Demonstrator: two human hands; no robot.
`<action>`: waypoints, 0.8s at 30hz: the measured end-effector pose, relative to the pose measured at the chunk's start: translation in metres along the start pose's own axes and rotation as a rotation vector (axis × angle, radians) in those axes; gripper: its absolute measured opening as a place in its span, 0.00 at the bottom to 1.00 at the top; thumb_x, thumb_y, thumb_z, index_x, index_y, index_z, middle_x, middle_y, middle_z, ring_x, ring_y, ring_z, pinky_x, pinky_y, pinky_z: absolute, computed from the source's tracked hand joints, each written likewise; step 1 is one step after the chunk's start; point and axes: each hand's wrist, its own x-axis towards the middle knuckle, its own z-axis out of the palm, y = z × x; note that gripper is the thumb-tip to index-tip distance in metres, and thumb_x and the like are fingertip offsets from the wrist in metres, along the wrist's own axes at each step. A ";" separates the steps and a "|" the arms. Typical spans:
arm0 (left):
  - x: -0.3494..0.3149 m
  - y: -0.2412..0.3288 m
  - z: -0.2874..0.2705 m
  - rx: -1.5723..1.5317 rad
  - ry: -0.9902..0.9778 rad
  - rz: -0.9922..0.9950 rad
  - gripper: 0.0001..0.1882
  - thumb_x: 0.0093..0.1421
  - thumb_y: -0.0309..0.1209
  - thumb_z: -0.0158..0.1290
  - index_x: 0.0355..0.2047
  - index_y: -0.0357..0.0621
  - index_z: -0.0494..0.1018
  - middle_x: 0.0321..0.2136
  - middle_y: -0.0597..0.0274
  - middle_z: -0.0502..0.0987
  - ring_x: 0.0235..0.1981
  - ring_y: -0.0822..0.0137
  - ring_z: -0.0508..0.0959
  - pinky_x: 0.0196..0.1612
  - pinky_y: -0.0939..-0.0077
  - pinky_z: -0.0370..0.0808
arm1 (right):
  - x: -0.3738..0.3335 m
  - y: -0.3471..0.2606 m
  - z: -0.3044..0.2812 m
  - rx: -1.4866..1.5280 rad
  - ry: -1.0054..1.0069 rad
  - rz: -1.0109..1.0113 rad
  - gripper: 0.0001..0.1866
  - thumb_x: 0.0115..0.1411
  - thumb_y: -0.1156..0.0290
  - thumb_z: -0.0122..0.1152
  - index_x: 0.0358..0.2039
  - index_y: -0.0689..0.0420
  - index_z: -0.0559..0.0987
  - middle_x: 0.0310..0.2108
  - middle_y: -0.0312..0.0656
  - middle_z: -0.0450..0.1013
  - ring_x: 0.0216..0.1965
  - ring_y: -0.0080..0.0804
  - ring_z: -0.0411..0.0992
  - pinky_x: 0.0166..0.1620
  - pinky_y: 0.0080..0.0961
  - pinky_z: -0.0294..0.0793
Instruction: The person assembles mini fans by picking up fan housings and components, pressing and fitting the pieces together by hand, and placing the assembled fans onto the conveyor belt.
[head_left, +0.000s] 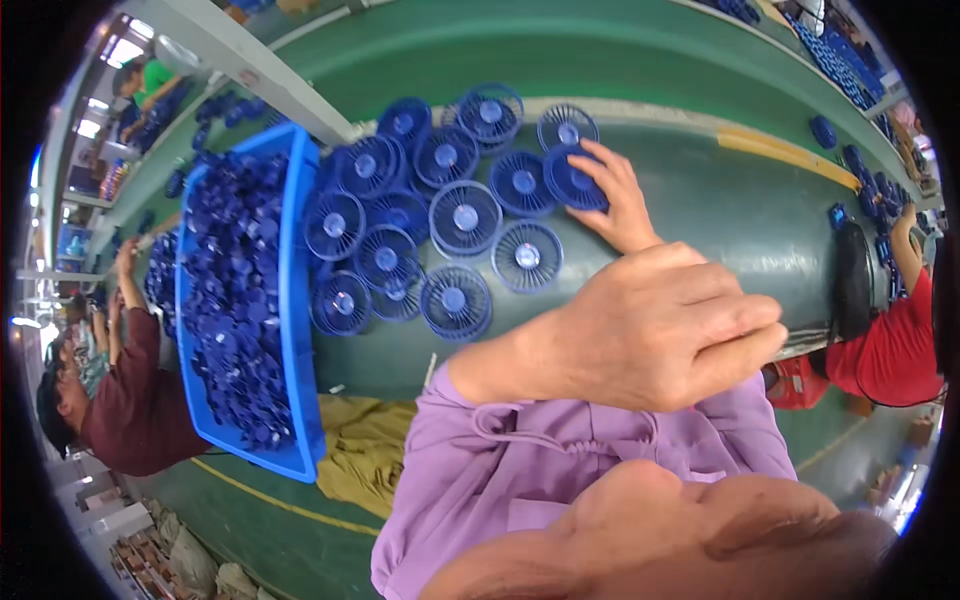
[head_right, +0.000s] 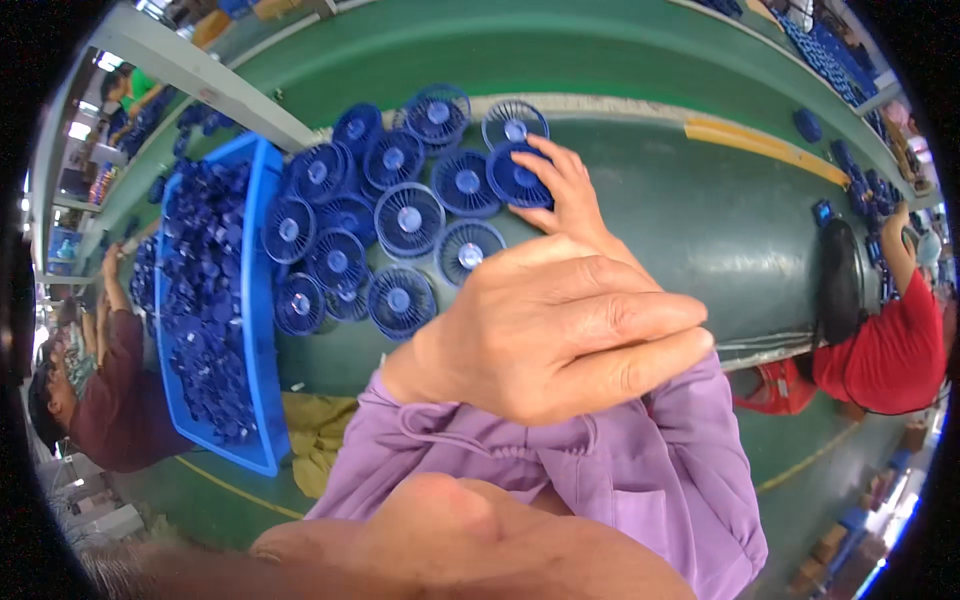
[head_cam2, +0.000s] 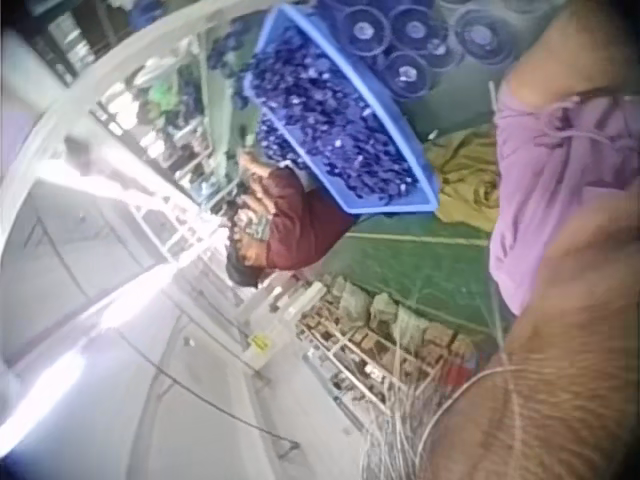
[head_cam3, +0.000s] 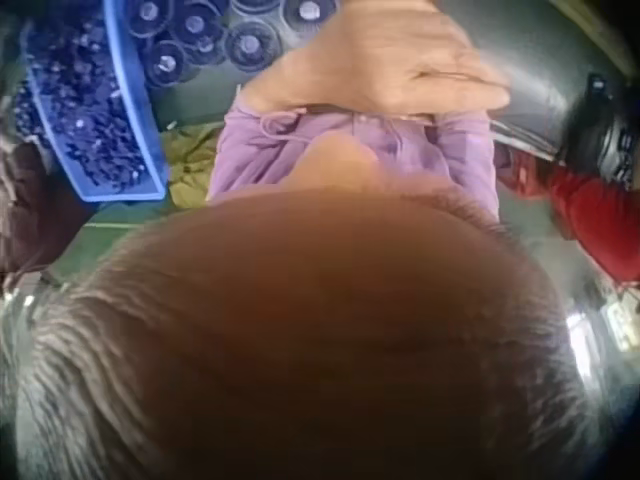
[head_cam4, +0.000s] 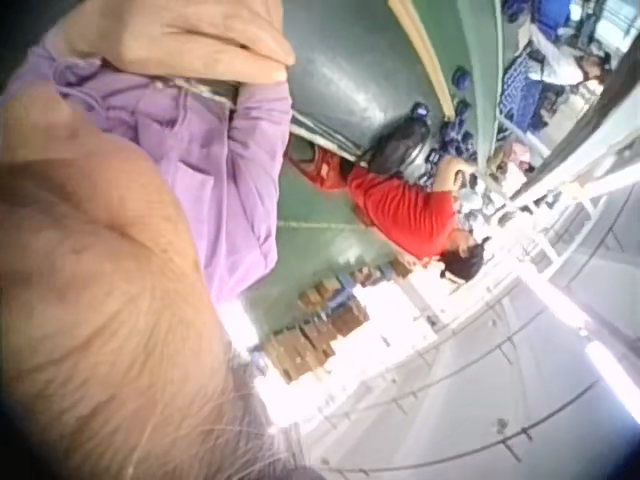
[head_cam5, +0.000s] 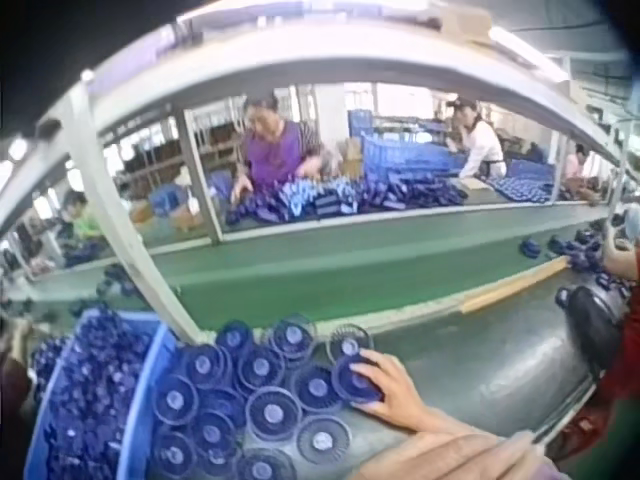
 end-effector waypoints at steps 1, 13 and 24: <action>0.000 0.002 -0.001 -0.011 -0.041 -0.020 0.11 0.47 0.29 0.56 0.32 0.40 0.76 0.32 0.65 0.76 0.28 0.69 0.76 0.28 0.74 0.71 | -0.001 -0.002 0.000 0.001 0.005 -0.004 0.35 0.40 0.71 0.74 0.53 0.52 0.74 0.61 0.46 0.63 0.59 0.49 0.62 0.60 0.40 0.62; 0.008 0.007 -0.011 -0.091 -0.564 -0.073 0.10 0.50 0.32 0.61 0.24 0.40 0.72 0.39 0.59 0.78 0.40 0.59 0.78 0.42 0.64 0.74 | -0.006 0.010 -0.002 -0.026 0.117 -0.076 0.35 0.41 0.62 0.75 0.52 0.48 0.74 0.58 0.45 0.64 0.57 0.50 0.63 0.57 0.44 0.62; 0.021 0.009 -0.023 -0.543 -0.713 0.000 0.11 0.48 0.32 0.62 0.27 0.38 0.77 0.39 0.55 0.80 0.37 0.57 0.80 0.38 0.66 0.75 | -0.008 0.001 0.004 0.006 0.080 -0.074 0.35 0.45 0.58 0.73 0.54 0.47 0.71 0.61 0.42 0.60 0.58 0.48 0.60 0.57 0.45 0.61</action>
